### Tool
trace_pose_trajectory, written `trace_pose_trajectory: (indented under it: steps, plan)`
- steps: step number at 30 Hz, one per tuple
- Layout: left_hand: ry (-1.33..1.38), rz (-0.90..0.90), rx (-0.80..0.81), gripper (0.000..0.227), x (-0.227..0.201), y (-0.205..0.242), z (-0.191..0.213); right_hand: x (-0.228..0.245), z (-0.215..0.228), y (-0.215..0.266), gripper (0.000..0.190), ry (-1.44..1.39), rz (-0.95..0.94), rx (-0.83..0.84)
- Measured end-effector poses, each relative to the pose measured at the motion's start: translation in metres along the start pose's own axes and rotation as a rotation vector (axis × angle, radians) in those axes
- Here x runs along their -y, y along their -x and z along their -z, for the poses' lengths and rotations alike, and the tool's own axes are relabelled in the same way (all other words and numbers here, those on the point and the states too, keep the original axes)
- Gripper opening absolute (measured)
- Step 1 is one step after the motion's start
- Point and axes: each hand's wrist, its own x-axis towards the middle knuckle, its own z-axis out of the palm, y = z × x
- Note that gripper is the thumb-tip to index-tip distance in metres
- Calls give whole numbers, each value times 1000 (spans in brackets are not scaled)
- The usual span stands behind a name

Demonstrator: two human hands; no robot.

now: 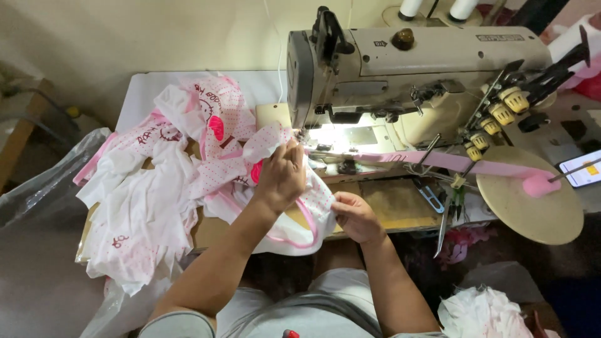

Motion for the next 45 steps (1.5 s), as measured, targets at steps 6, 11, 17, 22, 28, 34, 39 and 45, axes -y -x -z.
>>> trace_pose_trajectory:
  steps: [6, 11, 17, 22, 28, 34, 39, 45]
  plan:
    - [91, -213, -393, 15, 14, 43, 9, -17, 8, 0, 6, -37, -29, -109]
    - [1480, 700, 333, 61, -12, 74, 10, -38, 19, 11, 7, -68, -59, -138]
    - [227, 68, 20, 49, 7, 44, 14, -56, 14, 14, 8, 0, -38, -119]
    - [41, 191, 198, 47, 36, -14, -7, -71, 8, -4, 13, 9, 7, -161]
    - [71, 226, 238, 50, 71, -57, -37, -65, -8, -43, 16, 192, 117, -153]
    - [366, 78, -240, 41, 1, 41, 46, -37, -29, -30, 8, 208, 181, -173]
    - [912, 477, 160, 24, 14, 151, 4, -43, -12, -12, 47, 194, 170, -140]
    - [942, 694, 278, 26, 32, 148, 49, -43, -18, 4, 43, 363, 268, -206]
